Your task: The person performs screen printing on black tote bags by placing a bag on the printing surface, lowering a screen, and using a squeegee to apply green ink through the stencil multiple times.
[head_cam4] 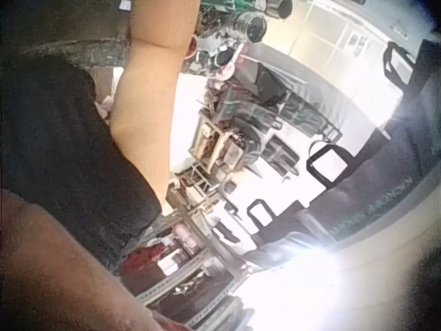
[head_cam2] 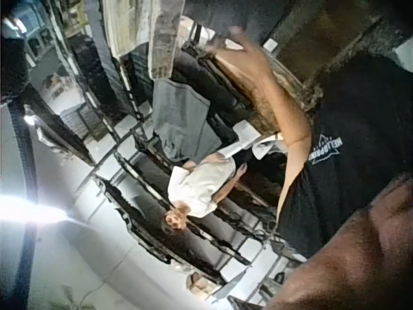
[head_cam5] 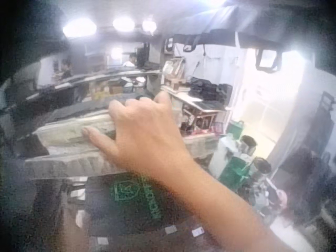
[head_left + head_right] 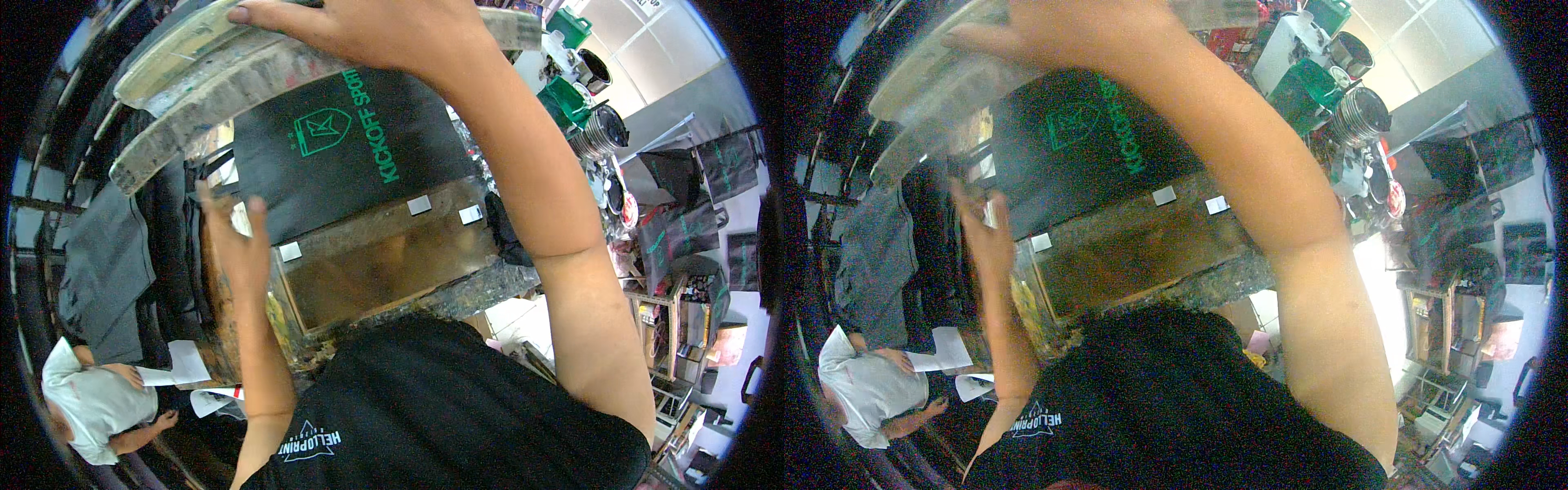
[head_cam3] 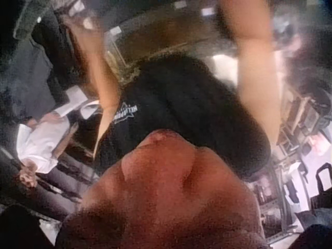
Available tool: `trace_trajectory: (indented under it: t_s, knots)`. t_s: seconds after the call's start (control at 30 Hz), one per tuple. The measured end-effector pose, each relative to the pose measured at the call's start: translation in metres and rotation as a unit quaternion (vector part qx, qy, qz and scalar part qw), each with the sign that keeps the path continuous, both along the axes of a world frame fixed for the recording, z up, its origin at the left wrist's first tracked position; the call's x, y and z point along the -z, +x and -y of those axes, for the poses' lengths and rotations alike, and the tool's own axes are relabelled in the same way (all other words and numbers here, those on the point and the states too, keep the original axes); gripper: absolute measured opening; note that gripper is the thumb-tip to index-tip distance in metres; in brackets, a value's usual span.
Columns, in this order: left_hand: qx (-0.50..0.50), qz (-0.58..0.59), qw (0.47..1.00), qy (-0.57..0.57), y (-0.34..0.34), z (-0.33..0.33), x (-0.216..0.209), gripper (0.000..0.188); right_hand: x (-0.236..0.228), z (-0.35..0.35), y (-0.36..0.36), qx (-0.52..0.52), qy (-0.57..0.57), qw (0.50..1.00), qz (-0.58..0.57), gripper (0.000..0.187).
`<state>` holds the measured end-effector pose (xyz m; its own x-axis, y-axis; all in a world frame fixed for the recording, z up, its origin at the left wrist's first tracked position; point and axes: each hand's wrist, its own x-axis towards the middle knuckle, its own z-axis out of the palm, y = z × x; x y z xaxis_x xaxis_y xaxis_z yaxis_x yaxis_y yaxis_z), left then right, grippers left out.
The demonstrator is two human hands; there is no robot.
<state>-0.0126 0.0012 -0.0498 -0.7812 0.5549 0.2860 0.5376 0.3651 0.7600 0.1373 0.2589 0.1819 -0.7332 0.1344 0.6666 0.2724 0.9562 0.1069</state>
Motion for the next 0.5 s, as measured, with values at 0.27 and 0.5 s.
trace_trajectory:
  t_s: [0.27,0.5]
  knots:
    - [-0.011,-0.131,0.902,-0.41,0.067,0.018,0.079,0.097,-0.039,-0.023,-0.021,0.001,-0.078,0.993,0.085,0.066]
    - [0.004,-0.07,0.971,-0.227,0.048,0.003,0.062,0.093,-0.046,-0.017,-0.028,0.061,-0.084,0.989,0.11,0.071]
